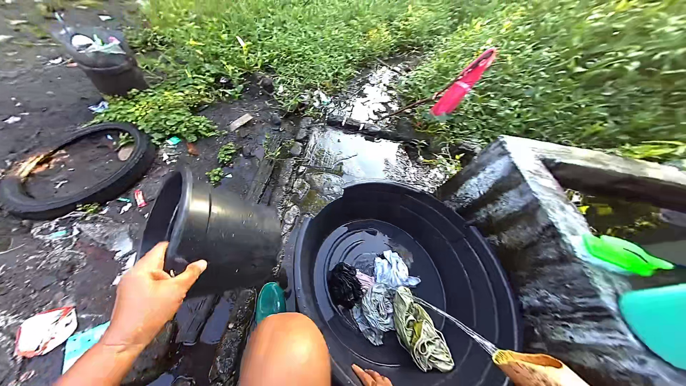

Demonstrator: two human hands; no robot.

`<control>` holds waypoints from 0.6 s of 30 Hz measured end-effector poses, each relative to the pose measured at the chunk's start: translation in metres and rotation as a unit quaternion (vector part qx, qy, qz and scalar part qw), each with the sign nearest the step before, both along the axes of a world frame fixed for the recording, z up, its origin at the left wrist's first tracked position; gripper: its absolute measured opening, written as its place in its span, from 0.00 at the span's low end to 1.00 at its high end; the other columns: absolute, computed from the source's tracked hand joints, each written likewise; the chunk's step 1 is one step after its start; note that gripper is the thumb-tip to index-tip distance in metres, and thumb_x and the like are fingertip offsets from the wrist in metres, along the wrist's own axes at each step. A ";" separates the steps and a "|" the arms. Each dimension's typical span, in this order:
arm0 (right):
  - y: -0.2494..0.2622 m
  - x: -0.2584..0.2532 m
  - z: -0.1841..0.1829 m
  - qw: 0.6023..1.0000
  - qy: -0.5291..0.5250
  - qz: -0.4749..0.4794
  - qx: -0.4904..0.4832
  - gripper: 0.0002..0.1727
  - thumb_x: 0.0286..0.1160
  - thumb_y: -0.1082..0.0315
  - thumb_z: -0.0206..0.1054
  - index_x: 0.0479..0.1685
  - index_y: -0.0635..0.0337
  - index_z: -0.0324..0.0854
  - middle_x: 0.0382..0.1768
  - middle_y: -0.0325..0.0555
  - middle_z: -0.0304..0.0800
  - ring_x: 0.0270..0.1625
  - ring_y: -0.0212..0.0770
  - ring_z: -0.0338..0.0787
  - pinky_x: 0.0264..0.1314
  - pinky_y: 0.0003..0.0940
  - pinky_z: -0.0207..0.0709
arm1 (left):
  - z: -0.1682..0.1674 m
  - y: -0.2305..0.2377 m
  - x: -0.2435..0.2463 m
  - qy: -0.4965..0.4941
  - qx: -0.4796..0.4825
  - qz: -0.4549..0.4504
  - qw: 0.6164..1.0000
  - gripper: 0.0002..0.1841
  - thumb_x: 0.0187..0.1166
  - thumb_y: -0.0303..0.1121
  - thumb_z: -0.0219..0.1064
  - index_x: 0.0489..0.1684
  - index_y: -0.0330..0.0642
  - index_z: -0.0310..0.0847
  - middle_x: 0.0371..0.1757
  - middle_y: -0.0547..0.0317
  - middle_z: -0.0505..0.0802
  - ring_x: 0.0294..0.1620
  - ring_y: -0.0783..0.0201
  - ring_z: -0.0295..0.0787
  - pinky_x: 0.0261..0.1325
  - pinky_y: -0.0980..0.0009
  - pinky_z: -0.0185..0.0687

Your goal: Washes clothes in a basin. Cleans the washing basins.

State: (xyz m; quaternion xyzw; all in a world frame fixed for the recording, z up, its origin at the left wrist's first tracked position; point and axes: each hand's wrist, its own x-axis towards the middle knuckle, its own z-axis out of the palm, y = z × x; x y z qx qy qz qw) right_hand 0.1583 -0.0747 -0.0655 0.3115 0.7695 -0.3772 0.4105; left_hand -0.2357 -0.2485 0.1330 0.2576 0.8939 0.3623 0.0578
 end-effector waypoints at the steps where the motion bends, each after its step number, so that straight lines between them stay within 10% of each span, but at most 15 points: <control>1: 0.001 0.000 -0.001 1.000 0.002 -0.002 -0.002 0.59 0.60 0.74 0.79 0.98 0.43 0.47 0.89 0.65 0.60 0.86 0.73 0.65 0.76 0.78 0.66 | 0.023 0.014 0.011 -0.007 0.035 -0.002 0.999 0.21 0.69 0.27 0.80 0.58 0.29 0.81 0.41 0.38 0.90 0.42 0.46 0.89 0.49 0.38 0.80; 5: 0.001 -0.002 -0.003 1.000 0.001 -0.007 -0.003 0.57 0.64 0.73 0.77 0.98 0.41 0.46 0.90 0.64 0.59 0.86 0.73 0.65 0.77 0.76 0.65 | 0.079 0.077 0.046 -0.097 0.265 -0.028 0.959 0.25 0.65 0.20 0.78 0.63 0.42 0.78 0.47 0.64 0.94 0.45 0.73 0.94 0.50 0.70 0.94; 12: -0.003 -0.003 -0.004 1.000 0.012 -0.024 0.011 0.54 0.67 0.70 0.75 0.97 0.38 0.48 0.89 0.62 0.61 0.86 0.73 0.66 0.74 0.78 0.67 | 0.084 0.200 0.101 -0.364 0.483 -0.044 0.795 0.19 0.86 0.33 0.65 0.73 0.42 0.72 0.54 0.56 0.93 0.54 0.63 0.94 0.59 0.60 0.93; 18: -0.005 -0.003 -0.003 0.999 0.018 -0.028 0.000 0.53 0.68 0.70 0.74 0.97 0.38 0.49 0.88 0.64 0.62 0.84 0.75 0.67 0.70 0.81 0.68 | 0.086 0.267 0.145 -0.427 0.482 -0.066 0.762 0.22 0.86 0.36 0.66 0.75 0.42 0.70 0.57 0.52 0.92 0.56 0.60 0.93 0.60 0.58 0.92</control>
